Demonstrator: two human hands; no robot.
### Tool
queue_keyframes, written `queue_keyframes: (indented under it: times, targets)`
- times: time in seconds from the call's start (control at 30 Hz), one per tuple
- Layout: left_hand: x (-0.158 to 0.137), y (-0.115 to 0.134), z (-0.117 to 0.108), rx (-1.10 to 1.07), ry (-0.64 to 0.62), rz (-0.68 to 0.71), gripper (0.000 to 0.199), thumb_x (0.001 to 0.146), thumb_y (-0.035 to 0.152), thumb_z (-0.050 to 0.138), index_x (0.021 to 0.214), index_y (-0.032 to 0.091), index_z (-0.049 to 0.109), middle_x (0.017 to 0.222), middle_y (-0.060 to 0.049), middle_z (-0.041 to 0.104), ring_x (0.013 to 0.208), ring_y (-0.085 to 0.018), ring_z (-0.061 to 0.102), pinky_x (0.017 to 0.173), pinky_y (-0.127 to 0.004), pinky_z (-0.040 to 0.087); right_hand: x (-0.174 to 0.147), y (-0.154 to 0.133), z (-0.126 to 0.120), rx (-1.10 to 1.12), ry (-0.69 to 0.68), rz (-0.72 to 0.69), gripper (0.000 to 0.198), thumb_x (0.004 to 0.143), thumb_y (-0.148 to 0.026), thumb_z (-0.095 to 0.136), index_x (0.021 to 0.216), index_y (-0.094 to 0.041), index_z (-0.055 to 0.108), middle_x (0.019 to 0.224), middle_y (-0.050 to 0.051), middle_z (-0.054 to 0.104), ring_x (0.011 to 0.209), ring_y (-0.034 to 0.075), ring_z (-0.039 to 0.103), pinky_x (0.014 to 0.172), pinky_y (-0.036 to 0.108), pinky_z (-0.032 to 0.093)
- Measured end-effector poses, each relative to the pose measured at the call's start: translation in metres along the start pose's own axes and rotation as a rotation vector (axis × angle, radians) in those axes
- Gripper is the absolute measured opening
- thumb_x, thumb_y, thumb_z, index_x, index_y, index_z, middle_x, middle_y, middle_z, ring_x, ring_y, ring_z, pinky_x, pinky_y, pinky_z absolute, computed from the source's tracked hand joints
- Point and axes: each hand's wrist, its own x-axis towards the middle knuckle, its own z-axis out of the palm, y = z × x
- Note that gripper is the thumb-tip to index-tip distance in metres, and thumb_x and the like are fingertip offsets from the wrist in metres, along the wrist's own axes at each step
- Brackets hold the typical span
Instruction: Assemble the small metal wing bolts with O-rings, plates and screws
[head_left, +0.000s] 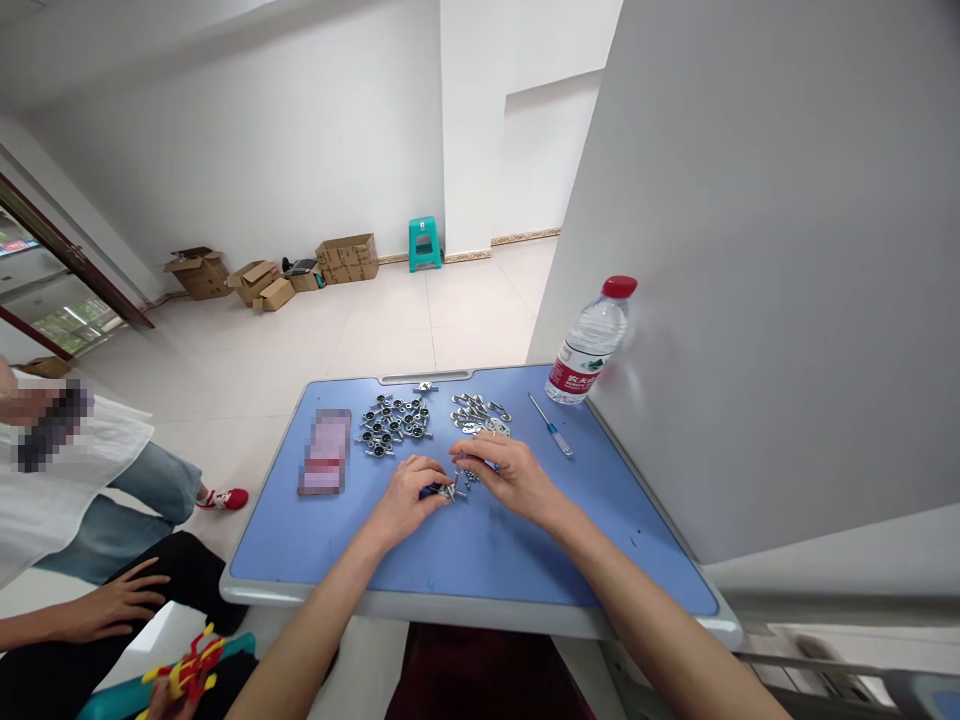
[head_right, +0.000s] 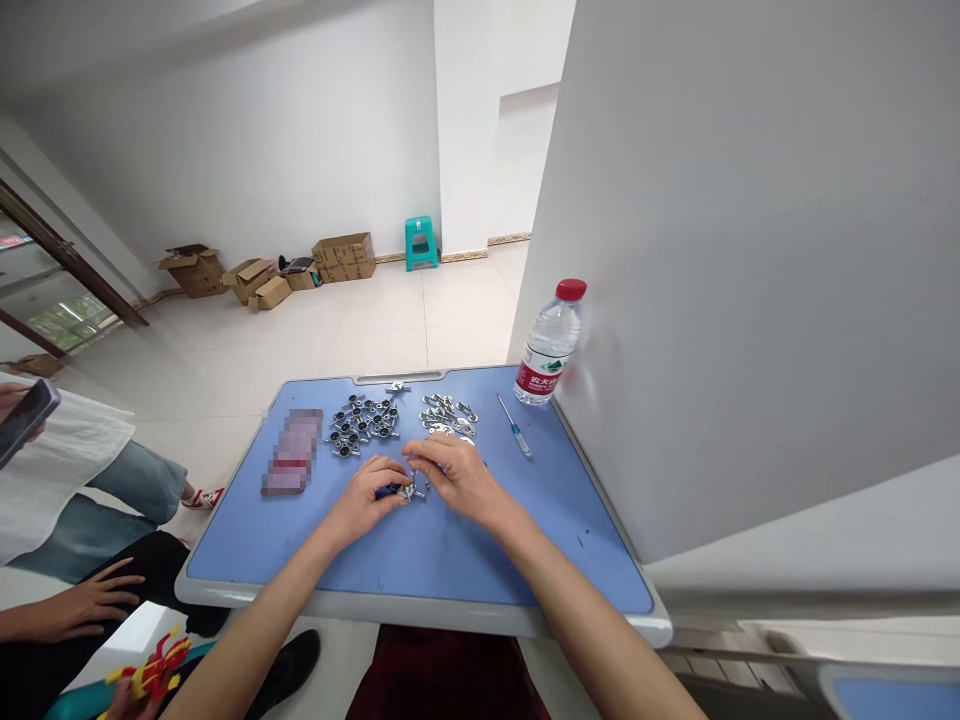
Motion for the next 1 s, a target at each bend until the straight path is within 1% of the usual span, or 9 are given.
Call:
queue_keyframes:
  times: [0.07, 0.17, 0.23, 0.37, 0.43, 0.6, 0.83, 1.0]
  targets:
    - [0.000, 0.001, -0.001, 0.003, 0.003, 0.000, 0.010, 0.085, 0.020, 0.069, 0.095, 0.020, 0.072, 0.102, -0.004, 0.069, 0.098, -0.022, 0.059, 0.092, -0.039, 0.043, 0.000, -0.002, -0.001, -0.003, 0.018, 0.006, 0.020, 0.099, -0.026, 0.049, 0.102, -0.022, 0.068, 0.082, 0.005, 0.072, 0.073, 0.018, 0.065, 0.068, 0.031, 0.053]
    - [0.000, 0.003, -0.002, 0.006, 0.001, -0.015, 0.009, 0.084, 0.020, 0.070, 0.093, 0.020, 0.071, 0.102, -0.004, 0.069, 0.097, -0.022, 0.060, 0.091, -0.039, 0.043, 0.001, -0.006, -0.003, 0.016, 0.097, 0.010, 0.018, 0.097, -0.025, 0.051, 0.104, -0.022, 0.067, 0.082, 0.005, 0.071, 0.074, 0.018, 0.065, 0.070, 0.031, 0.052]
    - [0.001, 0.004, -0.002, 0.002, -0.005, -0.022, 0.008, 0.084, 0.020, 0.070, 0.092, 0.020, 0.071, 0.102, -0.004, 0.069, 0.099, -0.022, 0.059, 0.092, -0.039, 0.043, 0.002, -0.010, -0.002, 0.037, 0.118, -0.011, 0.017, 0.098, -0.023, 0.050, 0.105, -0.022, 0.066, 0.084, 0.004, 0.071, 0.077, 0.018, 0.064, 0.072, 0.031, 0.052]
    - [0.000, 0.003, -0.001, -0.017, -0.003, -0.038, 0.011, 0.085, 0.022, 0.069, 0.095, 0.021, 0.071, 0.106, -0.005, 0.068, 0.102, -0.023, 0.058, 0.093, -0.039, 0.044, 0.003, -0.015, 0.003, 0.040, 0.041, -0.084, 0.020, 0.100, -0.023, 0.045, 0.104, -0.022, 0.064, 0.082, 0.004, 0.071, 0.073, 0.017, 0.061, 0.069, 0.030, 0.050]
    - [0.000, 0.003, -0.001, -0.015, 0.000, -0.049, 0.011, 0.084, 0.021, 0.069, 0.095, 0.020, 0.071, 0.105, -0.005, 0.067, 0.102, -0.023, 0.058, 0.092, -0.039, 0.044, 0.004, -0.016, 0.005, 0.037, 0.011, -0.096, 0.021, 0.101, -0.023, 0.043, 0.102, -0.022, 0.064, 0.081, 0.004, 0.070, 0.070, 0.017, 0.059, 0.068, 0.030, 0.049]
    - [0.001, 0.004, -0.001, -0.012, -0.007, -0.051, 0.010, 0.084, 0.019, 0.070, 0.094, 0.019, 0.071, 0.103, -0.005, 0.066, 0.100, -0.023, 0.058, 0.091, -0.039, 0.044, 0.003, -0.015, 0.005, 0.030, -0.005, -0.087, 0.021, 0.101, -0.023, 0.042, 0.102, -0.022, 0.063, 0.081, 0.003, 0.070, 0.068, 0.016, 0.058, 0.068, 0.030, 0.048]
    - [0.001, 0.002, 0.000, -0.013, -0.007, -0.047, 0.011, 0.085, 0.020, 0.069, 0.096, 0.020, 0.070, 0.103, -0.005, 0.067, 0.099, -0.022, 0.058, 0.090, -0.039, 0.043, 0.002, -0.012, 0.007, 0.036, -0.009, -0.117, 0.021, 0.100, -0.019, 0.043, 0.107, -0.023, 0.062, 0.086, 0.004, 0.072, 0.072, 0.017, 0.060, 0.068, 0.031, 0.049]
    - [0.001, 0.000, 0.002, 0.011, -0.002, -0.046, 0.008, 0.086, 0.023, 0.067, 0.093, 0.021, 0.071, 0.098, -0.004, 0.066, 0.098, -0.023, 0.057, 0.090, -0.039, 0.043, 0.003, -0.016, 0.009, 0.000, -0.032, -0.203, 0.028, 0.100, -0.018, 0.038, 0.116, -0.021, 0.061, 0.088, 0.007, 0.071, 0.076, 0.018, 0.061, 0.070, 0.032, 0.050]
